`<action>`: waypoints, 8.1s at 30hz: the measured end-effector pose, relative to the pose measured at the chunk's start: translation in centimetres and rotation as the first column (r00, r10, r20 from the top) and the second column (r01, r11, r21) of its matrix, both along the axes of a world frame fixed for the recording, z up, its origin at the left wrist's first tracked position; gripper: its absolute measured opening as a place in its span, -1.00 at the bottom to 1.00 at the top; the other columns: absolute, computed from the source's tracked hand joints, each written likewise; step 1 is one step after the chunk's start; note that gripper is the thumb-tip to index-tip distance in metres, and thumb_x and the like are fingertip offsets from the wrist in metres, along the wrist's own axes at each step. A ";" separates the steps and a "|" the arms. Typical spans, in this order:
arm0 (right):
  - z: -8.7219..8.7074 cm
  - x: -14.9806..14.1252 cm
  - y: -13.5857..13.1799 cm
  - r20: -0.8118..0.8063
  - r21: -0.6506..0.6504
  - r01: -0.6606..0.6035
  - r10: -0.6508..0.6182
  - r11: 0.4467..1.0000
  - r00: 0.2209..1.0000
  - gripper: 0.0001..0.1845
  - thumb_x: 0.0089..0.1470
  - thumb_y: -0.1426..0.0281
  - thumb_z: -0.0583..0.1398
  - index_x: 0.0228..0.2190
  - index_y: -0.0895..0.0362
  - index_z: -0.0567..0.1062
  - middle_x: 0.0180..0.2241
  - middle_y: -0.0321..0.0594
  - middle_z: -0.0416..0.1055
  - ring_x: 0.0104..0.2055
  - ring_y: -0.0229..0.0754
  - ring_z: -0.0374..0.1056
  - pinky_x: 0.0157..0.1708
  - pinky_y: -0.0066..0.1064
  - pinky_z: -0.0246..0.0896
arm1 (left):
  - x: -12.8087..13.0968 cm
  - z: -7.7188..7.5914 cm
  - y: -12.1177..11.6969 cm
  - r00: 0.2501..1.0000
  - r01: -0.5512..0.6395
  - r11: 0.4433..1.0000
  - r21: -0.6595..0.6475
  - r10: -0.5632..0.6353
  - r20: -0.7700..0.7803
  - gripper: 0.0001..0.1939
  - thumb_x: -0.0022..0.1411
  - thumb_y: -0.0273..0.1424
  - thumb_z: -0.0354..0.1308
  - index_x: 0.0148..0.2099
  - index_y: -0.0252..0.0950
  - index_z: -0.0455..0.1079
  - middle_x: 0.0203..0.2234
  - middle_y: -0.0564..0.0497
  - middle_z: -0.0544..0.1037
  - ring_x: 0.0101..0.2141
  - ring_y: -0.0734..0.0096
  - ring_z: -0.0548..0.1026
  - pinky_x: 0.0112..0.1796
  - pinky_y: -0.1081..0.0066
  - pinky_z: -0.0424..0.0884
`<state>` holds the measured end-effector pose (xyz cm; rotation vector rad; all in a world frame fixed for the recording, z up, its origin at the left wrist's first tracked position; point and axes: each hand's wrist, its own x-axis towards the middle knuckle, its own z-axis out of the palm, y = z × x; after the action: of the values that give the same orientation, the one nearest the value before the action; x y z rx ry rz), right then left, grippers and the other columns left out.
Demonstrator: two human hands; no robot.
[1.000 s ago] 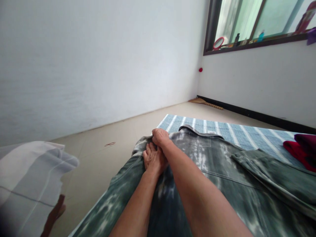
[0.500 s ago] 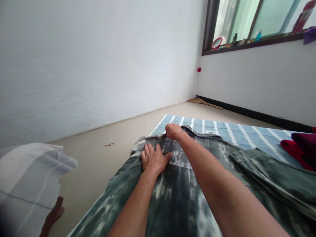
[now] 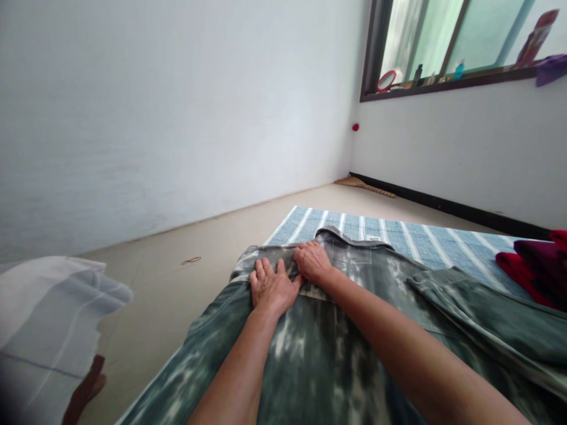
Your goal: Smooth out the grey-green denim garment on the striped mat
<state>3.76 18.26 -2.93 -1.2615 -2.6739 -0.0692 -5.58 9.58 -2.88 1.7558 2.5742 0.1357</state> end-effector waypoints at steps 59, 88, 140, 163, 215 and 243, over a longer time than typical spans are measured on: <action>-0.7 3.1 -5.2 -0.085 -0.215 0.008 -0.027 0.977 0.996 -0.28 0.25 -0.02 -0.14 0.23 0.21 0.14 0.29 0.11 -0.08 0.33 0.09 -0.24 0.24 -0.04 -0.29 | -1.1 -0.5 0.3 0.991 0.037 0.994 0.103 -0.023 -0.132 -0.47 0.33 -0.22 -0.20 0.22 -0.38 0.24 0.22 -0.30 0.22 0.24 0.01 0.08 0.13 0.10 0.05; -0.9 4.3 -6.2 -0.089 -0.228 0.100 -0.123 0.968 0.988 -0.12 0.14 -0.19 -0.27 0.24 0.10 0.12 0.30 0.05 -0.11 0.34 0.15 -0.31 0.22 0.02 -0.38 | -1.4 0.3 0.4 0.995 0.009 0.998 0.055 -0.004 -0.095 -0.49 0.31 -0.31 -0.23 0.21 -0.39 0.22 0.24 -0.24 0.19 0.25 0.09 0.08 0.15 0.00 0.03; -0.4 4.2 -6.4 -0.241 -0.042 -0.023 0.012 0.999 0.971 -0.42 0.27 0.05 -0.09 0.14 0.15 0.26 0.23 0.01 0.07 0.29 0.02 -0.09 0.22 -0.13 -0.18 | -0.6 0.8 0.7 0.956 0.273 0.954 -0.122 -0.283 -0.076 -0.44 0.34 -0.27 -0.26 0.32 -0.30 0.03 0.31 -0.10 0.01 0.29 0.12 -0.06 0.17 -0.03 -0.02; -1.1 4.3 -5.9 -0.165 -0.028 0.097 -0.100 0.995 0.981 -0.31 0.25 -0.03 -0.15 -0.16 0.27 0.48 -0.06 0.08 0.33 0.09 0.06 0.15 0.11 -0.09 -0.04 | -1.2 -0.8 1.1 0.962 0.273 0.952 0.136 -0.274 -0.011 -0.56 0.33 -0.39 -0.18 0.20 -0.24 0.25 0.23 -0.13 0.23 0.22 0.14 0.16 0.18 -0.02 0.03; -0.3 2.3 -7.2 -0.238 -0.142 -0.234 0.196 0.962 0.951 -0.39 0.24 0.01 -0.06 0.16 0.10 0.21 0.21 -0.02 0.11 0.26 0.07 -0.03 0.18 0.01 -0.09 | -3.4 0.0 2.1 0.901 0.089 0.952 0.293 -0.203 0.384 -0.51 0.11 -0.60 -0.09 0.04 -0.28 0.44 -0.03 -0.01 0.54 0.00 0.33 0.46 0.02 0.40 0.34; -0.5 2.6 -8.2 -0.162 -0.091 -0.025 0.010 0.996 0.987 -0.18 0.15 -0.12 -0.07 0.06 0.35 0.30 0.09 0.25 0.21 0.18 0.22 0.06 0.09 -0.02 0.03 | -2.2 -1.1 1.4 0.955 0.296 0.952 0.074 -0.296 -0.012 -0.57 0.34 -0.41 -0.19 0.20 -0.24 0.23 0.26 -0.12 0.17 0.25 0.29 0.09 0.20 0.06 0.00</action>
<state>6.34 10.07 -3.40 -1.2130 -2.5753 0.1551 -7.73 10.96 -3.97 2.1414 2.2972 0.2267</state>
